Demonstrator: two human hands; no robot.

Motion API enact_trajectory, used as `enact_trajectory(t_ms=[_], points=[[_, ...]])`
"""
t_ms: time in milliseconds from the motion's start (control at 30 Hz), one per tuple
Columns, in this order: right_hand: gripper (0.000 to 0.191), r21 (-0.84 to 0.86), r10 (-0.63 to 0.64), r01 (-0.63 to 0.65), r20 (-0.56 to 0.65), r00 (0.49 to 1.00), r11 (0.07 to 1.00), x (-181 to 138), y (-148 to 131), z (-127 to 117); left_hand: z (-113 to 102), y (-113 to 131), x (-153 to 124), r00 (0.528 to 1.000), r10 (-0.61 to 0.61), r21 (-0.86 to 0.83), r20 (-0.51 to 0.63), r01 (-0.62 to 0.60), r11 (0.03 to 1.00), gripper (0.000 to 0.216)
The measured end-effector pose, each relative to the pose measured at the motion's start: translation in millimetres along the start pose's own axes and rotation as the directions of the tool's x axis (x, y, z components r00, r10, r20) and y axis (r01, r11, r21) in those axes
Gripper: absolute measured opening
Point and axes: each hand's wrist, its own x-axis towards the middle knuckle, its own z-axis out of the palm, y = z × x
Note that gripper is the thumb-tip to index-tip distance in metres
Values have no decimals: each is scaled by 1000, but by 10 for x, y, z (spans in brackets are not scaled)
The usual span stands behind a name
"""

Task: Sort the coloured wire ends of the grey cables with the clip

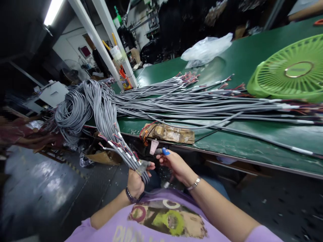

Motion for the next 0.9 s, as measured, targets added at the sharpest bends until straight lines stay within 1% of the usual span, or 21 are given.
enact_trajectory(t_ms=[67, 133, 200, 233, 267, 333, 433, 533, 600, 667, 733, 800, 833, 900], points=[[34, -209, -71, 71, 8, 997, 975, -77, -84, -15, -14, 16, -14, 1000, -22, 4, 22, 21, 1000, 17], [31, -396, -95, 129, 105, 990, 909, -170, -179, 28, -22, 27, -36, 998, -48, 19, 41, 47, 999, 18], [28, -471, -67, 175, 237, 969, 865, -267, -246, 127, -27, 29, -64, 997, -58, 49, 46, 55, 997, 20], [26, -478, -60, 195, 283, 957, 856, -309, -259, 189, -30, 28, -80, 998, -48, 67, 46, 45, 997, 20], [24, -486, -55, 205, 304, 951, 850, -343, -257, 253, -32, 29, -95, 998, -31, 91, 49, 27, 995, 20], [21, -497, -109, 226, 252, 961, 838, -381, -217, 368, -31, 40, -124, 998, 6, 158, 68, -17, 987, 18], [19, -499, -175, 238, 170, 970, 833, -375, -126, 468, -18, 82, -156, 989, 30, 256, 147, -68, 964, 16], [20, -479, -161, 224, 169, 972, 849, -351, -81, 483, -6, 125, -174, 970, 22, 297, 243, -96, 950, 16], [22, -445, -130, 188, 159, 979, 876, -352, -85, 470, -11, 132, -181, 962, 7, 304, 273, -93, 948, 17], [23, -364, -65, 123, 167, 984, 923, -366, -99, 452, -28, 114, -186, 963, -33, 299, 266, -50, 953, 20], [22, -248, -5, 60, 218, 976, 967, -380, -105, 433, -49, 79, -187, 969, -70, 278, 236, 2, 961, 24], [22, -169, 27, 16, 247, 969, 986, -382, -94, 417, -65, 45, -183, 976, -72, 255, 203, 18, 967, 28], [22, -153, 33, 2, 230, 973, 988, -377, -84, 412, -71, 33, -181, 980, -64, 250, 190, 15, 968, 29], [21, -156, 37, -13, 152, 988, 988, -361, -61, 413, -75, 28, -176, 981, -59, 256, 183, 10, 967, 31]])
